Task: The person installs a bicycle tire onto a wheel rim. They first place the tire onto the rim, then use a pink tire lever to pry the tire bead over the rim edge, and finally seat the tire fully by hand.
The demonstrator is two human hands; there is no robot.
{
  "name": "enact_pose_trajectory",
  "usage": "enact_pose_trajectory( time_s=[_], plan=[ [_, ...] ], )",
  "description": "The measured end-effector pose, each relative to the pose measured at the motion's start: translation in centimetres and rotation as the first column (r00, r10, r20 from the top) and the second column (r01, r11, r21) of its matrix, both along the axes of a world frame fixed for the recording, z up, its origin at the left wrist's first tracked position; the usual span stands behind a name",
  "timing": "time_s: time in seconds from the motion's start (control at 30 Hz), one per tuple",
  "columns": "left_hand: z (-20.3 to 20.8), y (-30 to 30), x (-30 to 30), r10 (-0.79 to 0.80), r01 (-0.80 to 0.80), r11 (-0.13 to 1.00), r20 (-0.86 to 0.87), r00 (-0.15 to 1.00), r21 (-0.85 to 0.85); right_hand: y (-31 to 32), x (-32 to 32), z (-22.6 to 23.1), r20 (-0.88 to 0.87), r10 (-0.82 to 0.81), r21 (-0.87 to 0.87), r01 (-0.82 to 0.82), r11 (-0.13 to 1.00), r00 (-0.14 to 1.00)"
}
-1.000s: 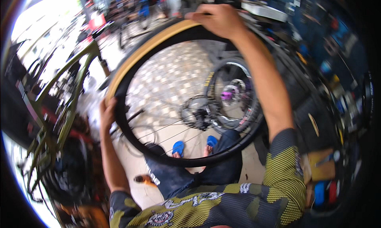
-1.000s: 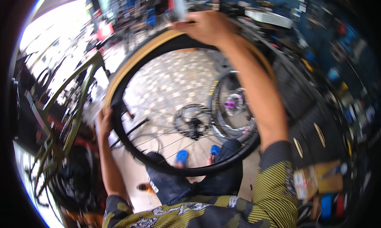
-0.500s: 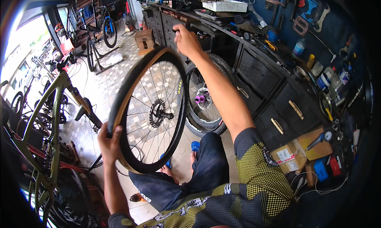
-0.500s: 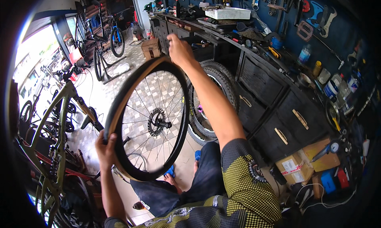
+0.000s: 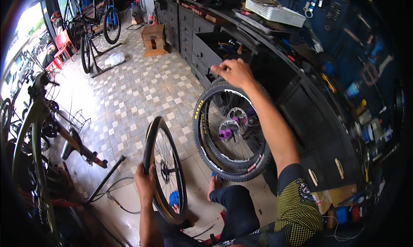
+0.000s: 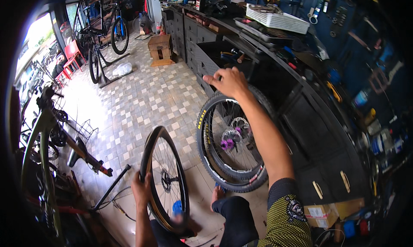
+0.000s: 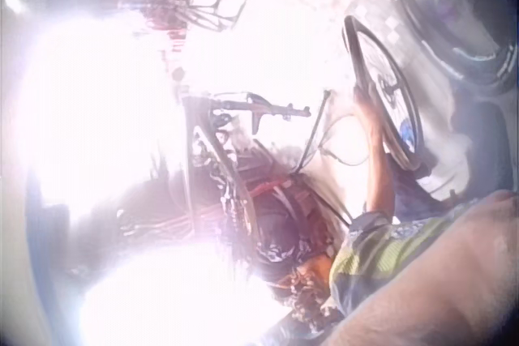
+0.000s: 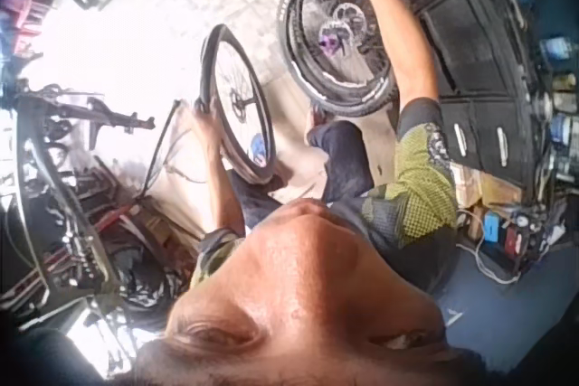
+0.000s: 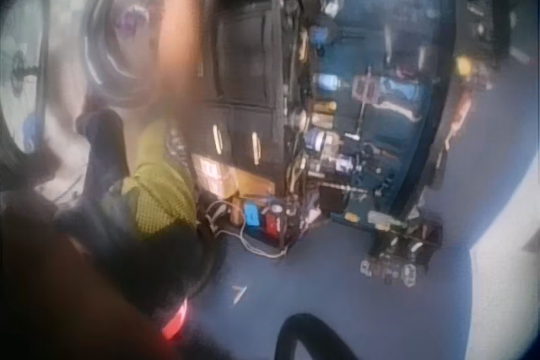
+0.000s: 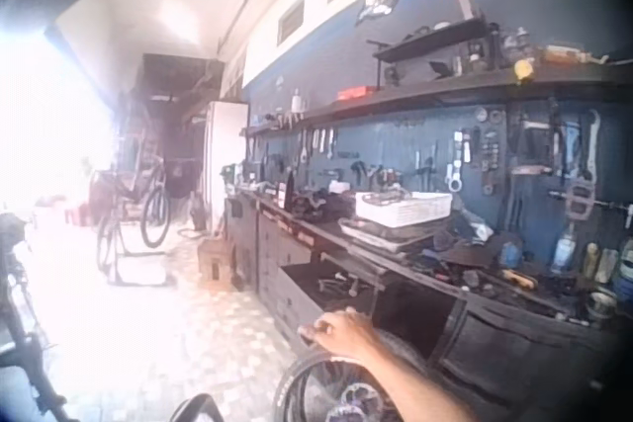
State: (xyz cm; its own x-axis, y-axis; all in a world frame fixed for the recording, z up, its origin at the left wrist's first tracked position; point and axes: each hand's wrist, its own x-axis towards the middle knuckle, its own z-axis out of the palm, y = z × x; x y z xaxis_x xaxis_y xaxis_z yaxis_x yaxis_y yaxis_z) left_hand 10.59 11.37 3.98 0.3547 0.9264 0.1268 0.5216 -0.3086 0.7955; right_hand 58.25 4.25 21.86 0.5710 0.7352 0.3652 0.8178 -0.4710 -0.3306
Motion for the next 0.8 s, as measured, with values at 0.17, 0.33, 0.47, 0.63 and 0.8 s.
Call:
enact_pose_trajectory(
  time_s=[0.17, 0.33, 0.47, 0.63, 0.8],
  plan=[
    [0.9, 2.2, 2.8, 0.067, -0.075, 0.98, -0.049, 0.997, -0.187, 9.2, 11.8, 4.3, 0.231, -0.101, 0.192, 0.056, 0.98, 0.968],
    [1.9, 3.7, 5.9, 0.16, -0.182, 0.965, -0.122, 0.979, -0.188, 13.9, 23.9, 9.2, 0.336, -0.326, 0.195, 0.273, 0.942, 0.884],
    [2.5, 3.8, 6.7, 0.203, -0.235, 0.948, -0.16, 0.966, -0.216, 16.2, 28.2, 12.5, 0.122, -0.456, -0.033, 0.463, 0.886, 0.882],
    [0.6, 3.8, 6.1, 0.211, -0.239, 0.96, -0.18, 0.961, -0.149, 15.9, 33.1, 13.6, 0.129, -0.499, -0.252, 0.515, 0.82, 0.857],
    [1.2, 3.3, 6.3, 0.263, -0.309, 0.926, -0.215, 0.941, -0.219, 17.9, 33.2, 15.0, 0.225, -0.485, -0.424, 0.534, 0.732, 0.845]
  ],
)
